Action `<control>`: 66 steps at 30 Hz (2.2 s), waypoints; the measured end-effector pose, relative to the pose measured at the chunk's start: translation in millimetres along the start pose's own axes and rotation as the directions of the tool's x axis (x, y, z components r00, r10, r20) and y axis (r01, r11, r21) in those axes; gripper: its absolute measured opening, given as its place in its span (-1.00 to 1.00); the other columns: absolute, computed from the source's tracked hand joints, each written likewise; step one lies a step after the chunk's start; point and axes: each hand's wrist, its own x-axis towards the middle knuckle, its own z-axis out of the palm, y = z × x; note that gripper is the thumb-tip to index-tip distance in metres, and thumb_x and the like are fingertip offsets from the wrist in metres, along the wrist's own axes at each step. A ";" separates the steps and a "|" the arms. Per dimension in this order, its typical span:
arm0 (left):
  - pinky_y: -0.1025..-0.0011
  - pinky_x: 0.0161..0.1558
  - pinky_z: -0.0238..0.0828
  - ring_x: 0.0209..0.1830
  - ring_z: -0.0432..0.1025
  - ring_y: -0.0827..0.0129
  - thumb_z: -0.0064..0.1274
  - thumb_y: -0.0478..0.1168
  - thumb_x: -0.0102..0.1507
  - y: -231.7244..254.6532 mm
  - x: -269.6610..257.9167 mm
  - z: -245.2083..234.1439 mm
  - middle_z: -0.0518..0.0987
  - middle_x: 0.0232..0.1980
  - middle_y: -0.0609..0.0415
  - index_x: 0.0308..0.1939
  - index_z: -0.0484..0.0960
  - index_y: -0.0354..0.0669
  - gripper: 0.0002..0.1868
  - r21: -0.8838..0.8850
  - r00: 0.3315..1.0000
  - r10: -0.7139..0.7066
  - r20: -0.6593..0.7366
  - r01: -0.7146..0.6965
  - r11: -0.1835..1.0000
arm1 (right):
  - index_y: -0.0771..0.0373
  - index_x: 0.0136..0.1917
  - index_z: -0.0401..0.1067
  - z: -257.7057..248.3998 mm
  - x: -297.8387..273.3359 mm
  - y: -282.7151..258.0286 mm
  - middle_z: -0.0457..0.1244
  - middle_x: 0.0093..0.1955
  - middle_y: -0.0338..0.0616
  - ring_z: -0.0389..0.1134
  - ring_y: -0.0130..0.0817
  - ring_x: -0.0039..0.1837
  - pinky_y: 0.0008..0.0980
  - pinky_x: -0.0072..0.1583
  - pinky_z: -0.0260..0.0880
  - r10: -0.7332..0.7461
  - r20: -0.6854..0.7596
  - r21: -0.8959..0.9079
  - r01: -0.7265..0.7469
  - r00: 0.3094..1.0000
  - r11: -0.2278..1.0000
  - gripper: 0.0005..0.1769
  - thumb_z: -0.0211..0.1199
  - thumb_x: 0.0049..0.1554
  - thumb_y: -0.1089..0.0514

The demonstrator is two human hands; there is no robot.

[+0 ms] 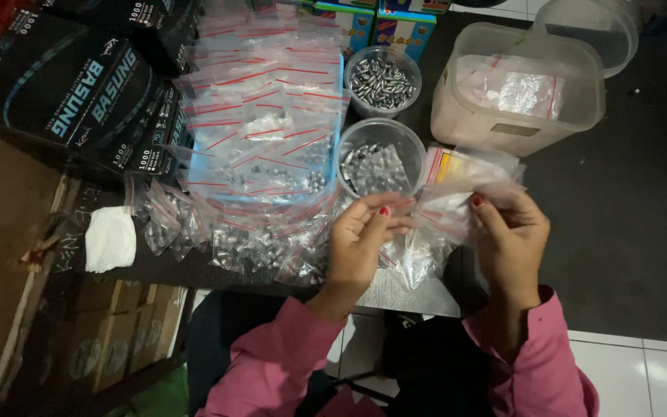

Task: The person repeatedly scoops small metallic cylindrical objects from a clear plastic container into small zip-lock bags, seals each bag, and places it on a growing stack. The workspace includes boxes of fishing line and additional empty bags.

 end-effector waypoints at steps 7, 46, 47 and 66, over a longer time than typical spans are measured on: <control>0.49 -0.30 0.52 -0.34 0.54 0.26 -0.21 -0.38 0.26 22.7 1.7 2.7 0.57 -0.15 -0.26 -0.06 0.41 -0.41 -0.79 0.140 1.000 -0.005 -0.001 0.005 0.990 | 0.21 -0.10 0.39 -29.1 24.7 -7.6 0.26 -0.18 -0.28 0.23 -0.60 -0.17 -0.65 -0.13 0.24 -0.062 -0.031 -0.306 0.050 0.998 0.951 -0.89 0.13 0.09 0.35; 0.59 -0.39 0.48 -0.48 0.49 0.50 -0.03 -0.33 0.15 63.7 5.0 -11.4 0.61 -0.46 -0.03 -0.11 0.55 -0.18 -0.78 0.448 0.987 0.161 0.004 -0.146 0.882 | 0.41 -0.07 0.43 -6.6 28.0 -31.3 0.27 -0.23 0.13 0.32 -0.15 -0.15 -0.31 -0.07 0.28 -0.106 0.312 -0.634 0.290 0.944 0.717 -0.85 0.32 0.13 0.27; 0.57 -0.35 0.49 -0.45 0.50 0.46 -0.02 -0.32 0.17 65.3 5.4 -11.9 0.62 -0.41 -0.07 -0.13 0.55 -0.22 -0.80 0.405 0.985 0.173 -0.021 -0.149 0.902 | 0.35 -0.04 0.44 -12.7 31.2 -27.9 0.27 -0.18 0.06 0.31 -0.16 -0.13 -0.33 -0.04 0.29 -0.081 0.328 -0.696 0.299 0.941 0.653 -0.80 0.34 0.07 0.25; 0.62 -0.20 0.44 -0.30 0.47 0.50 -0.01 -0.34 0.19 62.7 9.0 -20.0 0.59 -0.26 0.06 -0.19 0.56 -0.27 -0.86 0.409 0.977 0.210 -0.047 -0.173 0.896 | 0.24 0.09 0.28 -37.0 48.4 -3.3 0.21 -0.11 -0.24 0.22 -0.57 -0.07 -0.62 0.01 0.25 0.115 0.253 -0.457 0.014 0.961 0.890 -0.61 0.23 0.00 0.44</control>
